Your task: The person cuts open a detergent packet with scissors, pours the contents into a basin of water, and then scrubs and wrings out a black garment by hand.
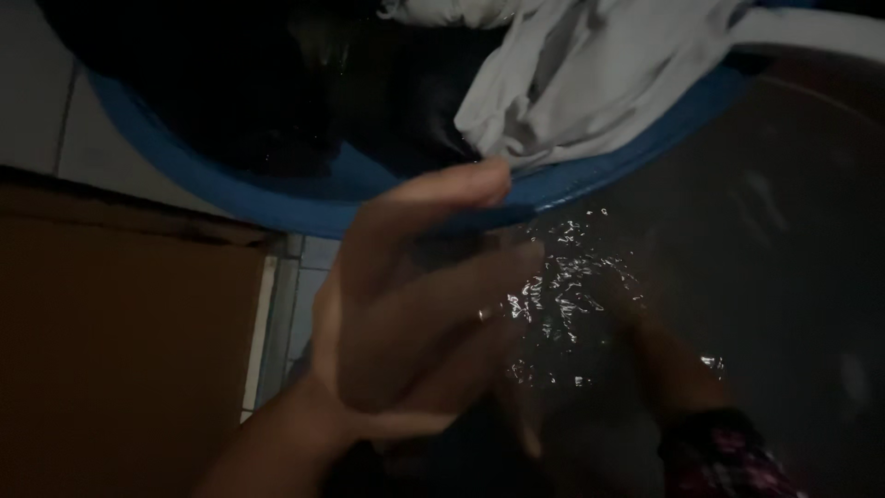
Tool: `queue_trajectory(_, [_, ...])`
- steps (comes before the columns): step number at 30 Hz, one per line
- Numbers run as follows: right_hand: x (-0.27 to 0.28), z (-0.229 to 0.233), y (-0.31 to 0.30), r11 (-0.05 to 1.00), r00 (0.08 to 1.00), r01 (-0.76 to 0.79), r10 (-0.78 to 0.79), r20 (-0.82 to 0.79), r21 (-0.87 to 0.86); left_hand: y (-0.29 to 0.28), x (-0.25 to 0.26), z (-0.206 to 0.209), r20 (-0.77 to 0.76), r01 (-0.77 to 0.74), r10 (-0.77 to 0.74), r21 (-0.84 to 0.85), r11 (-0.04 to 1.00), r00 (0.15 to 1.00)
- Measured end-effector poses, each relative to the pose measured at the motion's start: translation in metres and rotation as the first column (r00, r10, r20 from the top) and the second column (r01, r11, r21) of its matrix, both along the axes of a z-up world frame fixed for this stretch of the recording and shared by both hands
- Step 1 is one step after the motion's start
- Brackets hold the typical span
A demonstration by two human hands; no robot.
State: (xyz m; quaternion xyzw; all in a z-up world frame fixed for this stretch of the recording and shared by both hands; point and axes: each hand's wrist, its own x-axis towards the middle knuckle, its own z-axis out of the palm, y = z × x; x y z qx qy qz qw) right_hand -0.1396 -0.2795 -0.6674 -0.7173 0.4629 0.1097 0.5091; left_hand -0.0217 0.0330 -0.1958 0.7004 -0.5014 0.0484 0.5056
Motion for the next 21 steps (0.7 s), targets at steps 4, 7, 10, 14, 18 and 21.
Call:
queue_trajectory(4, [-0.005, 0.084, -0.023, 0.993, 0.999, 0.049, -0.049, 0.002, 0.105, -0.013, -0.002, 0.008, -0.017, 0.018, -0.018, -0.007, 1.0, 1.0])
queue_trajectory(7, [-0.005, 0.161, -0.027, 0.986, 0.998, 0.044, -0.038, -0.043, 0.16, -0.026, -0.007, 0.024, -0.137, 0.007, -0.005, 0.012, 1.0, 0.99])
queue_trajectory(10, [-0.017, 0.235, -0.031, 0.977, 0.995, 0.034, -0.013, -0.1, 0.21, -0.045, -0.01, 0.037, -0.359, 0.027, -0.009, 0.044, 0.999, 0.933])
queue_trajectory(14, [-0.035, 0.33, -0.038, 0.955, 0.984, 0.003, 0.051, -0.172, 0.297, -0.055, -0.018, 0.053, -0.409, -0.008, 0.06, 0.128, 0.992, 0.91])
queue_trajectory(18, [-0.044, 0.436, -0.045, 0.937, 0.965, -0.058, 0.141, -0.219, 0.346, -0.071, -0.026, 0.06, -0.366, -0.1, 0.158, 0.173, 0.98, 0.917])
queue_trajectory(21, [-0.039, 0.524, -0.049, 0.93, 0.949, -0.135, 0.221, -0.227, 0.342, -0.08, -0.028, 0.079, -0.563, -0.079, 0.205, 0.239, 0.968, 0.801])
